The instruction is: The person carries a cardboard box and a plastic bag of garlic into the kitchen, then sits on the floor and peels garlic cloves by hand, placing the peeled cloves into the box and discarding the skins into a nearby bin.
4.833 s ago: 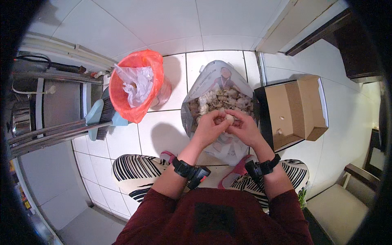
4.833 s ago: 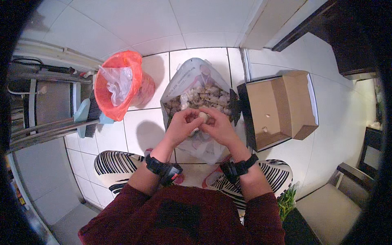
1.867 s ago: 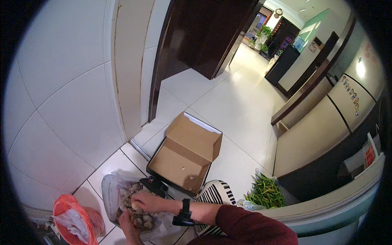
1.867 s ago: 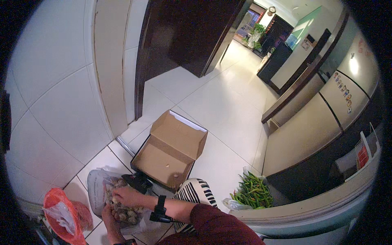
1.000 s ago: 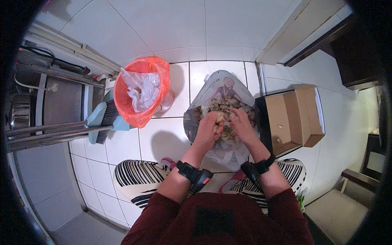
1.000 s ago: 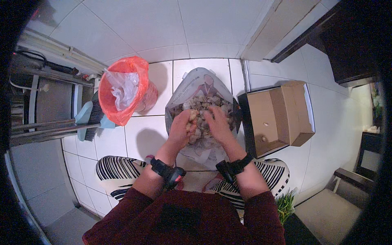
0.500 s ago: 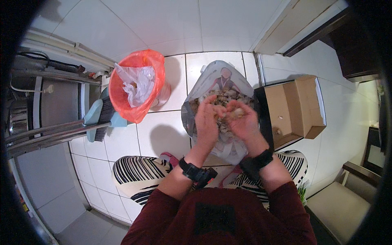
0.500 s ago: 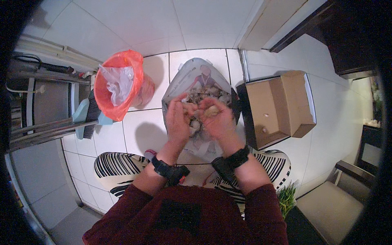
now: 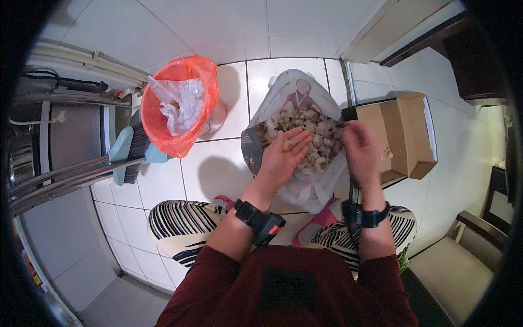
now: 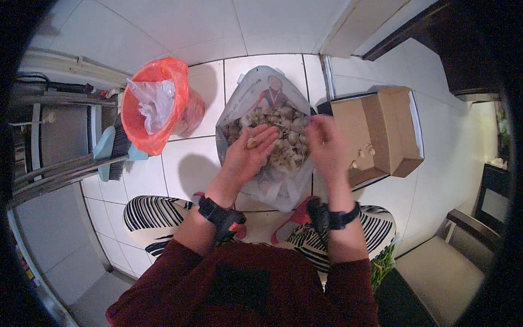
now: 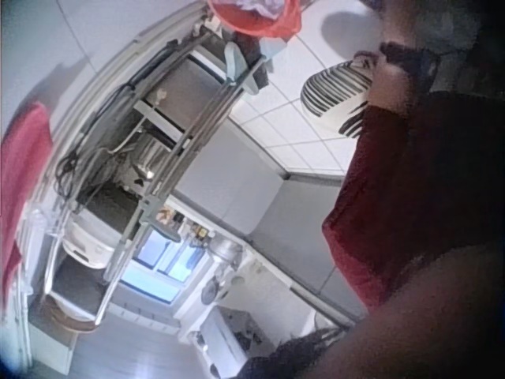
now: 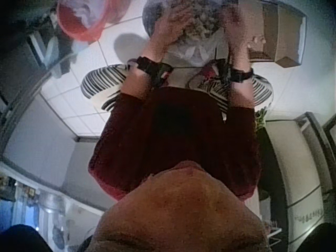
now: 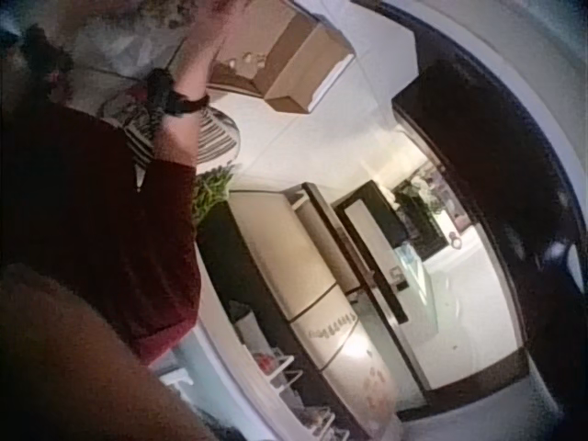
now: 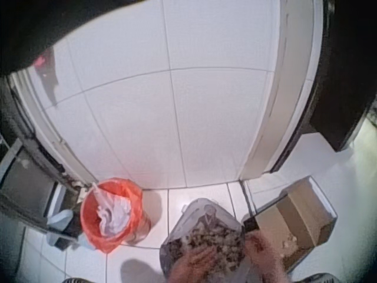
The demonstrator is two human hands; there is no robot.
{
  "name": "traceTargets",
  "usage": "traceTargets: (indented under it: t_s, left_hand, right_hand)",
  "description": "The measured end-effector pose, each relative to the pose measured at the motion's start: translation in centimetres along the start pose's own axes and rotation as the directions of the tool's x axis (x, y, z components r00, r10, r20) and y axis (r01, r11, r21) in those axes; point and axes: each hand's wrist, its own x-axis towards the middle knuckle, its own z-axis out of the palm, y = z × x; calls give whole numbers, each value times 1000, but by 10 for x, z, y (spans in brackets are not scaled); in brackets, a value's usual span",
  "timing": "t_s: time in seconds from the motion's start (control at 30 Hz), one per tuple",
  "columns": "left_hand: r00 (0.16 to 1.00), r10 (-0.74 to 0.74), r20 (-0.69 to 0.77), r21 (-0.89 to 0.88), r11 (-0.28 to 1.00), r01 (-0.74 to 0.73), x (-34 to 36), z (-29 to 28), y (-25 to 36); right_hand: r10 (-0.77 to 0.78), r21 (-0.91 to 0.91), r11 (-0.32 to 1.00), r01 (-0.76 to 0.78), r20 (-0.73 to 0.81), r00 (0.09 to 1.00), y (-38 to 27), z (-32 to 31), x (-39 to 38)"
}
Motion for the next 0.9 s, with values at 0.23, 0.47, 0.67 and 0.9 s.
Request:
traceTargets:
  t_s: [0.23,0.47,0.67,0.9]
  left_hand:
    - [999,-26,-23,-31,999,25,-9,10,-14]
    - [975,189,114,893,411,-184,-1,-16,-9]
    - [917,361,-169,913,408,8,10,-50,-3]
    - [859,452,-240,691,701,-176,9,-56,4]
  right_hand:
    - [-183,-13,982,190,209,961,-16,87,-33]
    - [352,631,638,-440,269,896,8,14,0]
    - [-145,-617,753,-228,-493,858,64,-80,23]
    - [-197,-306,929,206,62,979,35,36,26]
